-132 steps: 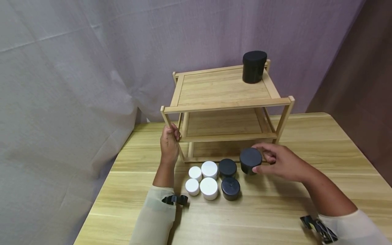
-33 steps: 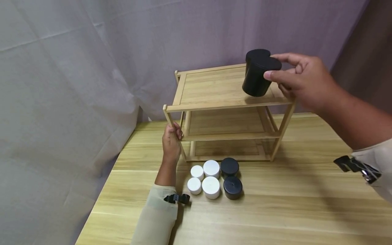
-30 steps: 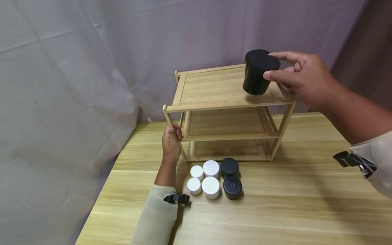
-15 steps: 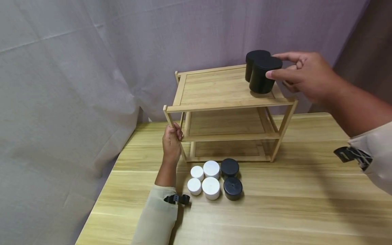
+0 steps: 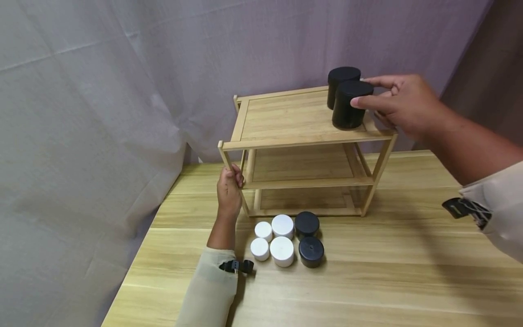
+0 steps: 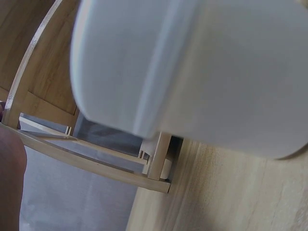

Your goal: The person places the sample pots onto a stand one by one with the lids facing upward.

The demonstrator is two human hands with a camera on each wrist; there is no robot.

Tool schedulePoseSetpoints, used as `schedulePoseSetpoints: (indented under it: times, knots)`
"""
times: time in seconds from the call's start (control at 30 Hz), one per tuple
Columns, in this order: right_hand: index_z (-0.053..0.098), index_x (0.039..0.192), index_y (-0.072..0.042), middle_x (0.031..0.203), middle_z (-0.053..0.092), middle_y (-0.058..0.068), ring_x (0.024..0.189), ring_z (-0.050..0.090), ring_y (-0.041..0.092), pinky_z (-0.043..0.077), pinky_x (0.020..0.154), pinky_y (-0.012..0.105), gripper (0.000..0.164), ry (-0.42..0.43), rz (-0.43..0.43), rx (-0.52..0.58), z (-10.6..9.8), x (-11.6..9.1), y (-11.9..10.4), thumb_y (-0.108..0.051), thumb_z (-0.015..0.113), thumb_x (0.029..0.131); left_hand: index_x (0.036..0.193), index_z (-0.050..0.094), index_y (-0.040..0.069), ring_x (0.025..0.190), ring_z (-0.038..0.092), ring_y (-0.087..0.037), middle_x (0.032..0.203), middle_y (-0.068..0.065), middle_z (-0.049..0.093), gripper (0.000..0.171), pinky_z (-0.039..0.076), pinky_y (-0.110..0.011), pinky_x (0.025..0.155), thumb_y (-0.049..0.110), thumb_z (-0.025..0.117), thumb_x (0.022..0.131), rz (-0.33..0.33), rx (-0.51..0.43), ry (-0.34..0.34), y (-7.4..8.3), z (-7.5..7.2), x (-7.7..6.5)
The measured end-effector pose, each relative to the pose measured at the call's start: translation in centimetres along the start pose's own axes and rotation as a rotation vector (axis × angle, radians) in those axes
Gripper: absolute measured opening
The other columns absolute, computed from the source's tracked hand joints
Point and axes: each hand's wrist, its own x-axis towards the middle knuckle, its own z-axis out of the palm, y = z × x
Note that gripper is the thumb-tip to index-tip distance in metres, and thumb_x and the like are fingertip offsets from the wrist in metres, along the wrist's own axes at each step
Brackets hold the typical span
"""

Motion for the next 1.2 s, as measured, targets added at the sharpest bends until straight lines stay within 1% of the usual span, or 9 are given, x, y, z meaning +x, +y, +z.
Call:
schedulePoseSetpoints:
  times: [0.2, 0.33, 0.57, 0.83, 1.07, 1.2]
  knots:
    - [0.045, 0.166, -0.01, 0.054, 0.05, -0.006, 0.049, 0.035, 0.018, 0.024, 0.051, 0.04, 0.07, 0.021, 0.007, -0.055, 0.23, -0.06, 0.07, -0.013, 0.077, 0.104, 0.108, 0.045, -0.02, 0.07, 0.041, -0.005, 0.082, -0.002, 0.042, 0.083, 0.037, -0.018, 0.064, 0.063, 0.036, 0.106, -0.007, -0.006, 0.0, -0.12, -0.01, -0.1]
    - [0.045, 0.166, -0.01, 0.055, 0.052, -0.006, 0.048, 0.035, 0.018, 0.023, 0.05, 0.041, 0.07, 0.022, 0.005, -0.082, 0.2, -0.06, 0.06, -0.015, 0.077, 0.104, 0.108, 0.046, -0.02, 0.071, 0.041, -0.006, 0.083, -0.002, 0.042, 0.084, 0.037, -0.018, 0.064, 0.063, 0.035, 0.106, -0.005, -0.006, 0.001, -0.15, -0.04, -0.09]
    - [0.048, 0.165, -0.014, 0.055, 0.054, -0.007, 0.048, 0.036, 0.017, 0.022, 0.051, 0.043, 0.068, 0.007, 0.016, -0.062, 0.09, 0.07, 0.05, -0.014, 0.077, 0.104, 0.108, 0.046, -0.019, 0.072, 0.041, -0.006, 0.083, -0.002, 0.043, 0.082, 0.038, -0.019, 0.065, 0.062, 0.034, 0.106, -0.001, 0.009, 0.004, -0.25, -0.11, -0.1]
    - [0.048, 0.165, -0.015, 0.054, 0.049, -0.007, 0.047, 0.034, 0.019, 0.02, 0.054, 0.045, 0.067, -0.003, 0.018, -0.054, 0.25, 0.09, 0.06, -0.014, 0.077, 0.104, 0.107, 0.046, -0.02, 0.071, 0.041, -0.005, 0.082, -0.002, 0.042, 0.083, 0.038, -0.018, 0.064, 0.063, 0.034, 0.107, 0.006, 0.001, 0.003, -0.39, -0.06, 0.03]
    - [0.045, 0.167, -0.015, 0.052, 0.051, -0.005, 0.044, 0.036, 0.018, 0.022, 0.049, 0.044, 0.07, -0.011, 0.026, -0.089, 0.36, 0.16, 0.19, -0.019, 0.077, 0.105, 0.107, 0.046, -0.02, 0.071, 0.041, -0.006, 0.08, -0.008, 0.043, 0.083, 0.037, -0.019, 0.063, 0.063, 0.035, 0.107, 0.012, 0.004, 0.001, -0.67, -0.19, -0.02]
    - [0.045, 0.167, -0.016, 0.051, 0.05, -0.005, 0.045, 0.037, 0.018, 0.022, 0.05, 0.044, 0.071, -0.017, 0.021, -0.067, 0.54, 0.16, 0.33, -0.016, 0.077, 0.104, 0.107, 0.047, -0.019, 0.071, 0.041, -0.006, 0.08, -0.011, 0.043, 0.084, 0.037, -0.022, 0.063, 0.064, 0.036, 0.107, 0.004, 0.012, 0.009, -0.67, -0.31, -0.01]
